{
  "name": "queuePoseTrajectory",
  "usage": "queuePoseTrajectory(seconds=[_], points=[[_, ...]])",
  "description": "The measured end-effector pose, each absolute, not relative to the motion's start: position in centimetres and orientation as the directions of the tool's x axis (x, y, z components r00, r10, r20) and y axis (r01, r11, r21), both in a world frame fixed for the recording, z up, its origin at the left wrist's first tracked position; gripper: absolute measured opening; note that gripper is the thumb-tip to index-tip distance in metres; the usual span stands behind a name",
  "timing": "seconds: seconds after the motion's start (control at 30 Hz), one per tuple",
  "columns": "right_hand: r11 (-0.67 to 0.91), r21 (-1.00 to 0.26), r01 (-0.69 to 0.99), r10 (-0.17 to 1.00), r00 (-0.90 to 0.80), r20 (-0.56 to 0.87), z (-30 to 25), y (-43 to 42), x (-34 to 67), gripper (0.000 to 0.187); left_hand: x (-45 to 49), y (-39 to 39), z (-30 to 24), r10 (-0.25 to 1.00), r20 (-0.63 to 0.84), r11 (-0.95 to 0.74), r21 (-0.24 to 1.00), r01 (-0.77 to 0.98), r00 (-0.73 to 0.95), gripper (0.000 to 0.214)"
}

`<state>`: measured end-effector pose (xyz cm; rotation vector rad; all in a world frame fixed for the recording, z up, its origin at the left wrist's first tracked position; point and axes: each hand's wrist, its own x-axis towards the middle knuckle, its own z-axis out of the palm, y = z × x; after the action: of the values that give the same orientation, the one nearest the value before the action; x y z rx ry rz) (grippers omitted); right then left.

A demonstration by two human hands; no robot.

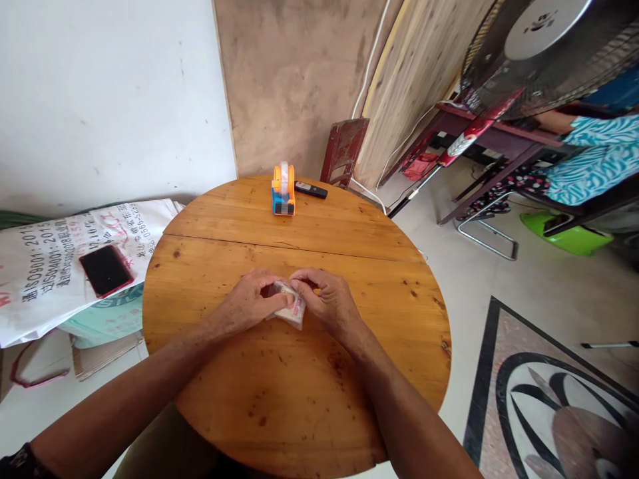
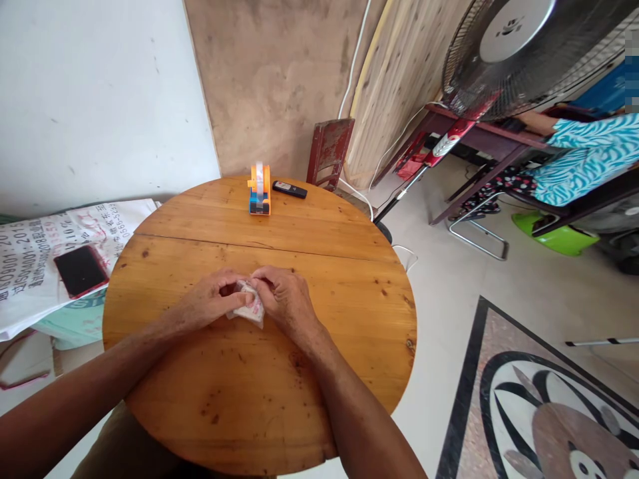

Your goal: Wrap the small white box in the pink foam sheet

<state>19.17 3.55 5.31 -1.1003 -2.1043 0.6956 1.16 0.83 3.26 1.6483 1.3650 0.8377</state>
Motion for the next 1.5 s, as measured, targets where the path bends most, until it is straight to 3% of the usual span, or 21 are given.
queuePoseTrajectory(seconds=[0.2,0.43,0.73,1.13,1.27,1.5], points=[[0.515,-0.685,0.516,0.844,-0.445,0.299,4.9,3.7,19.0,0.018,1.3,0.9,3.6,0.99,0.015,-0.078,0.88,0.468,0.138,0.033],[0.525,-0.674,0.52,0.843,-0.43,0.324,4.7,3.7,18.9,0.02,0.8,1.2,2.6,0.969,-0.152,0.133,0.985,0.108,0.197,0.036],[0.591,-0.598,0.541,0.802,-0.473,0.364,4.2,3.9,18.9,0.021,0.9,1.5,3.6,0.964,-0.232,0.21,0.964,0.164,0.129,0.023],[0.725,-0.378,0.576,0.689,-0.609,0.394,4.3,3.8,19.3,0.017,0.5,1.6,3.0,0.959,-0.235,0.22,0.97,0.107,0.161,0.022],[0.735,-0.4,0.547,0.677,-0.627,0.386,4.7,3.7,19.5,0.015,0.5,1.6,3.0,0.958,-0.239,0.227,0.97,0.093,0.161,0.026],[0.62,-0.587,0.52,0.772,-0.537,0.34,6.9,4.2,21.6,0.024,0.7,1.6,3.3,0.958,-0.266,0.257,0.963,0.087,0.112,0.03]])
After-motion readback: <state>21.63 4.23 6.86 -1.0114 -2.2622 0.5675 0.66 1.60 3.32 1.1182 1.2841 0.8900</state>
